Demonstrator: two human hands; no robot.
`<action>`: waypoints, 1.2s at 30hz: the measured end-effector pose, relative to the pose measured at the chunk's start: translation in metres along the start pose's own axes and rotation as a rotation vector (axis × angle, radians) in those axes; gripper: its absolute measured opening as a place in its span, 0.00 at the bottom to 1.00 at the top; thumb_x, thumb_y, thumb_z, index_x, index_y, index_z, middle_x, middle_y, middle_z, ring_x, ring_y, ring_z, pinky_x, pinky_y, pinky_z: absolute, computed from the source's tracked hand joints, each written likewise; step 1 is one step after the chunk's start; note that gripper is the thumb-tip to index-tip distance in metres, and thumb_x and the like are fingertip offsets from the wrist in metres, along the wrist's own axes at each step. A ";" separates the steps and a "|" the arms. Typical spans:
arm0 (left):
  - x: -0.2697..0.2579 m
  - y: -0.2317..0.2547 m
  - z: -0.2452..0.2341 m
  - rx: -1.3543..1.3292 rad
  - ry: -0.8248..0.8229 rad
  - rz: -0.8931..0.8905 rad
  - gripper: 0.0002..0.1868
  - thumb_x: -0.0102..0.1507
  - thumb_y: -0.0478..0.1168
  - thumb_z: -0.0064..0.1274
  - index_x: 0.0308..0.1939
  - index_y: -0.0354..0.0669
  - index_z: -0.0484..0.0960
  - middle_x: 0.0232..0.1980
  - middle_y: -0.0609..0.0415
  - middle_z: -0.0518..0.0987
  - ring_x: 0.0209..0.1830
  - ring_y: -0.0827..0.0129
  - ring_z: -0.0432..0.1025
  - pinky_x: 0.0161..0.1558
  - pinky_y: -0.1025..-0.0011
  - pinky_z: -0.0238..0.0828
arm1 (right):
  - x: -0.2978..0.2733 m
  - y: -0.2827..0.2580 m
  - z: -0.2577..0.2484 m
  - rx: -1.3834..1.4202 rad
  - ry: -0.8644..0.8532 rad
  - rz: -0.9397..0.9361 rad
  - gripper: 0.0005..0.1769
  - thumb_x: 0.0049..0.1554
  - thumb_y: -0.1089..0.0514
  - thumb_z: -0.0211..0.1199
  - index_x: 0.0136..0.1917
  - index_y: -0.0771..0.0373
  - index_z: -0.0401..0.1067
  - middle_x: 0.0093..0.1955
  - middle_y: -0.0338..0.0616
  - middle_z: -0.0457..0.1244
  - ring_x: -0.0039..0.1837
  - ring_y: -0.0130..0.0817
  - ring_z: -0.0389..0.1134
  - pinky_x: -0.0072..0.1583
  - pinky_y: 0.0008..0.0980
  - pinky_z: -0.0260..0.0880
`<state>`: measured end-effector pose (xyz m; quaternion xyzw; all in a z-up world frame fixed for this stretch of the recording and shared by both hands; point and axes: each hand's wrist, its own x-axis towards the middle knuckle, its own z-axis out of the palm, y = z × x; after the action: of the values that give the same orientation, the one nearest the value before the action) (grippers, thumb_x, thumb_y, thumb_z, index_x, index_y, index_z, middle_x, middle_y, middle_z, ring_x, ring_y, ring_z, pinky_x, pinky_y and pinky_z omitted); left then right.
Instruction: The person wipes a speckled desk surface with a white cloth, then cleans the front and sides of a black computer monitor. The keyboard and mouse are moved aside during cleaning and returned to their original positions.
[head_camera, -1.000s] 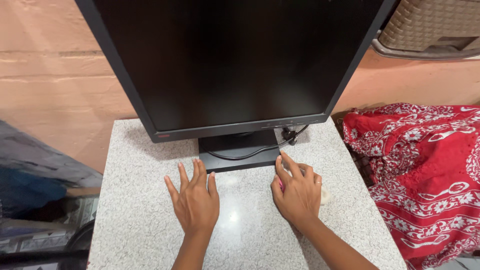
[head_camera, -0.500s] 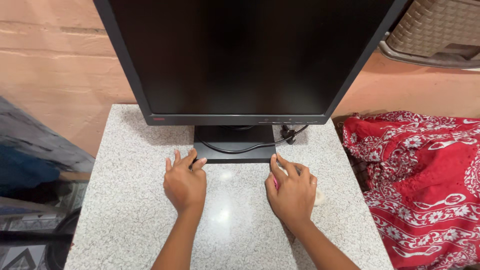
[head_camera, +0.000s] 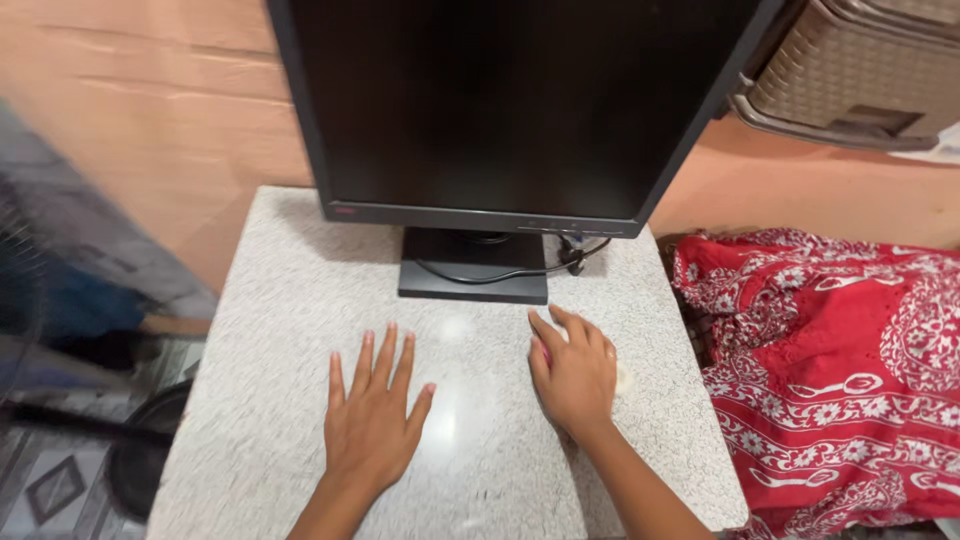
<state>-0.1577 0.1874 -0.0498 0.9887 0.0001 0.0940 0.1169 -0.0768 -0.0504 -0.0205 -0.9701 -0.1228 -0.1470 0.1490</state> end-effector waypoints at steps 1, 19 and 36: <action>-0.011 -0.001 -0.001 0.004 0.034 0.020 0.38 0.66 0.60 0.33 0.77 0.50 0.53 0.81 0.51 0.47 0.81 0.53 0.38 0.74 0.44 0.23 | -0.012 0.001 -0.003 0.015 -0.016 -0.013 0.22 0.57 0.52 0.59 0.65 0.48 0.76 0.69 0.42 0.63 0.69 0.46 0.61 0.69 0.50 0.56; -0.080 0.002 -0.080 0.008 -0.443 -0.242 0.39 0.70 0.61 0.31 0.80 0.50 0.42 0.85 0.57 0.36 0.84 0.65 0.28 0.78 0.54 0.14 | -0.068 0.143 -0.026 0.232 0.004 0.433 0.33 0.55 0.59 0.63 0.72 0.68 0.62 0.57 0.60 0.66 0.57 0.51 0.69 0.60 0.44 0.69; -0.050 0.035 -0.138 0.014 -0.495 -0.247 0.37 0.69 0.58 0.37 0.79 0.50 0.51 0.86 0.59 0.34 0.85 0.67 0.25 0.78 0.54 0.10 | -0.052 0.084 -0.082 -0.219 -0.489 0.328 0.21 0.63 0.46 0.57 0.70 0.33 0.69 0.62 0.42 0.69 0.55 0.44 0.75 0.55 0.43 0.77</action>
<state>-0.2332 0.1847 0.0812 0.9748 0.0926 -0.1656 0.1172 -0.1218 -0.1655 0.0165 -0.9939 0.0198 0.1043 0.0315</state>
